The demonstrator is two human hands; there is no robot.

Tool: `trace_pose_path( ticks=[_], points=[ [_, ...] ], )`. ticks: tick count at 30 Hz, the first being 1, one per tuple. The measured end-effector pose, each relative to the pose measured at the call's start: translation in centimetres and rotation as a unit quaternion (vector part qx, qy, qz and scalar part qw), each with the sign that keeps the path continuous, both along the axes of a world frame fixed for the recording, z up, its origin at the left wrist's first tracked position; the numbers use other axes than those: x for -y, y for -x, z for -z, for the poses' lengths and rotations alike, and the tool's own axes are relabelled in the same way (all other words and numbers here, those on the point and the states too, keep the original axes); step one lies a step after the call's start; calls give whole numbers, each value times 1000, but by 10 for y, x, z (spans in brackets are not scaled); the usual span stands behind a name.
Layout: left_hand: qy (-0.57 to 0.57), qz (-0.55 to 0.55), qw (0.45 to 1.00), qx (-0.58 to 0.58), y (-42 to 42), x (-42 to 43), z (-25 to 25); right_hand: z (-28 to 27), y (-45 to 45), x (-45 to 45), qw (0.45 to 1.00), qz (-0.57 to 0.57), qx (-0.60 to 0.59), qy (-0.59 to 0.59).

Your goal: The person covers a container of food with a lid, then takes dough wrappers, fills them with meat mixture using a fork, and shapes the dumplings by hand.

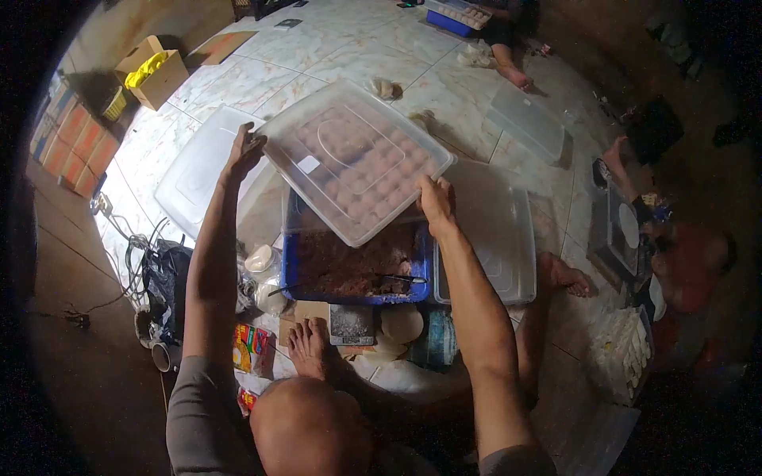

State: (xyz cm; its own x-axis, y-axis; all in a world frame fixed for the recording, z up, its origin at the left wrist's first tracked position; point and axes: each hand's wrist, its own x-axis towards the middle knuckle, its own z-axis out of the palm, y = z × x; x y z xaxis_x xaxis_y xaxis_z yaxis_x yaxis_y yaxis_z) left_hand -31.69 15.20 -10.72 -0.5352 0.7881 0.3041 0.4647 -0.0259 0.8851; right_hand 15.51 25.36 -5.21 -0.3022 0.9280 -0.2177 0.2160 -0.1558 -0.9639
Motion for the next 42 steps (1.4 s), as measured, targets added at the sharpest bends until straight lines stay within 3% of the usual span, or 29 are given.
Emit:
trace_pose_path(
  ticks=[2, 4, 5, 7, 8, 10, 12, 13, 14, 15, 17, 18, 20, 22, 24, 25, 28, 29, 30, 32, 34, 35, 36, 38, 40, 42],
  points=[
    [27, 8, 999, -24, -21, 29, -18, 13, 5, -11, 998, 42, 24, -26],
    [110, 40, 991, 58, -43, 59, -42, 15, 8, -20, 994, 87, 48, -51],
    [91, 63, 994, 6, -41, 71, -28, 13, 8, -22, 992, 98, 35, -69],
    [114, 18, 979, 169, -77, 94, -43, 12, 7, -38, 990, 112, 21, -87],
    [161, 59, 970, 175, -86, 109, -53, 14, 4, -52, 986, 92, 75, -121],
    [126, 130, 967, 179, -108, 132, -46, 11, 6, -72, 977, 75, 127, -152],
    [169, 97, 955, 223, -127, 138, -44, 3, 12, -86, 949, 64, 233, -204],
    [175, 160, 969, 69, -132, 144, -48, 4, 7, -92, 948, 71, 233, -203],
    [173, 166, 969, 67, -138, 144, -51, 4, 2, -99, 971, 18, 134, -199],
    [197, 109, 965, 136, -149, 141, -61, 4, -2, -105, 980, -36, 33, -194],
    [233, 26, 946, 223, -161, 134, -68, 6, -15, -102, 987, -70, 30, -143],
    [231, 32, 946, 224, -163, 133, -68, 7, -22, -97, 989, -112, 28, -91],
    [135, 14, 966, 218, -170, 128, -65, 15, -23, -66, 969, -23, 236, -65],
    [120, 44, 976, 178, -156, 115, -48, 14, -30, -50, 987, -47, 150, -18],
    [181, -35, 981, 56, -155, 103, -50, -16, -31, -37, 986, -41, 159, 1],
    [163, -23, 975, 152, -177, 102, -78, -25, -31, -31, 984, -47, 169, 34],
    [244, -19, 955, 166, -169, 99, -83, -12, -27, -33, 991, -90, 94, 18],
    [203, 33, 961, 187, -162, 99, -76, -11, -21, -32, 980, -27, 197, -1],
    [202, 34, 961, 185, -150, 96, -61, -4, -23, -31, 980, -26, 195, -2],
    [93, 118, 945, 291, -129, 89, -31, 15, -26, -31, 982, -21, 182, -48],
    [89, 104, 942, 308, -128, 86, -28, -27, -25, -5, 971, -2, 216, -106],
    [87, 92, 937, 325, -129, 86, -28, -37, -26, -10, 945, -24, 312, -97],
    [92, 82, 938, 325, -131, 86, -32, -40, -22, -16, 910, -54, 402, -88],
    [133, 60, 941, 306, -140, 88, -43, -26, -18, -26, 901, -30, 408, -145],
    [155, 16, 979, 129, -148, 93, -58, -22, -16, -38, 891, -70, 422, -152],
    [45, -13, 999, 7, -142, 92, -27, -15, -15, -42, 898, -63, 405, -159]
  ],
)
